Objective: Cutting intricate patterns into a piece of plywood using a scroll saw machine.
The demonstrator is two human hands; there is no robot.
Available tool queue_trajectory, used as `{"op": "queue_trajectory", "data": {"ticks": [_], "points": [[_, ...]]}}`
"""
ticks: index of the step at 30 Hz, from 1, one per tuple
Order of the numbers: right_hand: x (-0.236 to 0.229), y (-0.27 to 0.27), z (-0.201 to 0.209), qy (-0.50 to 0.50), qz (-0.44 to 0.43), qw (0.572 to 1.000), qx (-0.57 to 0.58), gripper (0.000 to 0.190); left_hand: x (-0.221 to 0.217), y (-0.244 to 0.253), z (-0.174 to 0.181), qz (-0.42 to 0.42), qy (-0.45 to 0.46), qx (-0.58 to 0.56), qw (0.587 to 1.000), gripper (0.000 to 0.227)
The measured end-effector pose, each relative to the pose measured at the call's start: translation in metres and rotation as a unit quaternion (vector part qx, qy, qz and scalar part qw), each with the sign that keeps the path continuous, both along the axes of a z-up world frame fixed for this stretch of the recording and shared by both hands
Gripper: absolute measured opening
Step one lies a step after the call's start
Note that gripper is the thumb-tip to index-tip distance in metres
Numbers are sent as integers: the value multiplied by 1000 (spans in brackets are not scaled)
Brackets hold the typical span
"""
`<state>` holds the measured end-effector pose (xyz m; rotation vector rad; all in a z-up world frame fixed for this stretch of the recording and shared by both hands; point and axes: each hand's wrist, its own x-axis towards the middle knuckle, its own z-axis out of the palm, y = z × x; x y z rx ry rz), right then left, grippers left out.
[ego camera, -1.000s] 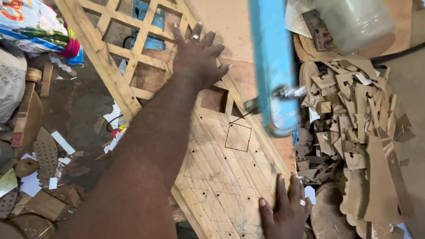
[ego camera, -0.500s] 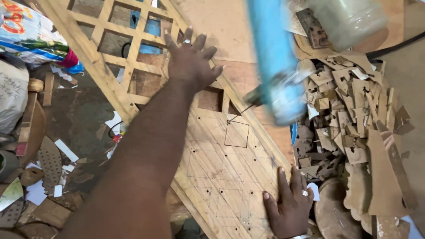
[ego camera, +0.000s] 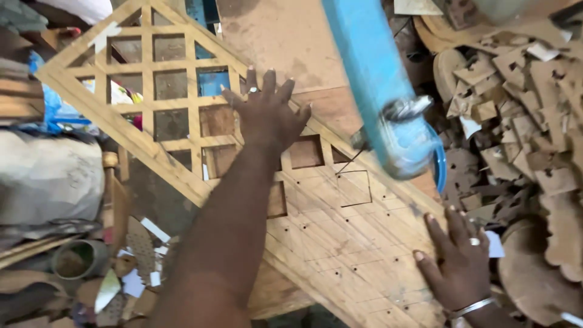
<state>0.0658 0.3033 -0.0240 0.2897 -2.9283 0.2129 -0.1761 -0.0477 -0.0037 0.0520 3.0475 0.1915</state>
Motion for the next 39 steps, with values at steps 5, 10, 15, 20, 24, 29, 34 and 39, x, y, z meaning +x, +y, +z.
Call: {"op": "queue_trajectory", "data": {"ticks": [5, 10, 15, 20, 24, 29, 34, 39], "points": [[-5, 1, 3, -17, -2, 1000, 7, 72, 0, 0, 4, 29, -9, 26, 999, 71], [-6, 3, 1, -15, -1, 1000, 1, 71, -2, -2, 1, 29, -9, 29, 999, 71], [-9, 4, 1, -20, -1, 1000, 7, 72, -3, -3, 2, 25, -15, 33, 999, 72], [-9, 2, 0, -11, 3, 1000, 3, 70, -8, -4, -5, 22, -2, 29, 999, 72], [-10, 0, 2, -10, 0, 1000, 3, 69, -6, -5, 0, 23, 1, 46, 999, 70], [-12, -2, 2, -14, -10, 1000, 10, 70, -10, -6, 0, 20, 12, 44, 999, 69], [-14, 0, 1, -15, -8, 1000, 11, 70, -11, -5, 0, 22, 5, 36, 999, 68], [-17, 2, -1, -27, -8, 999, 19, 71, -13, -6, -1, 30, 8, 34, 999, 69]]}}
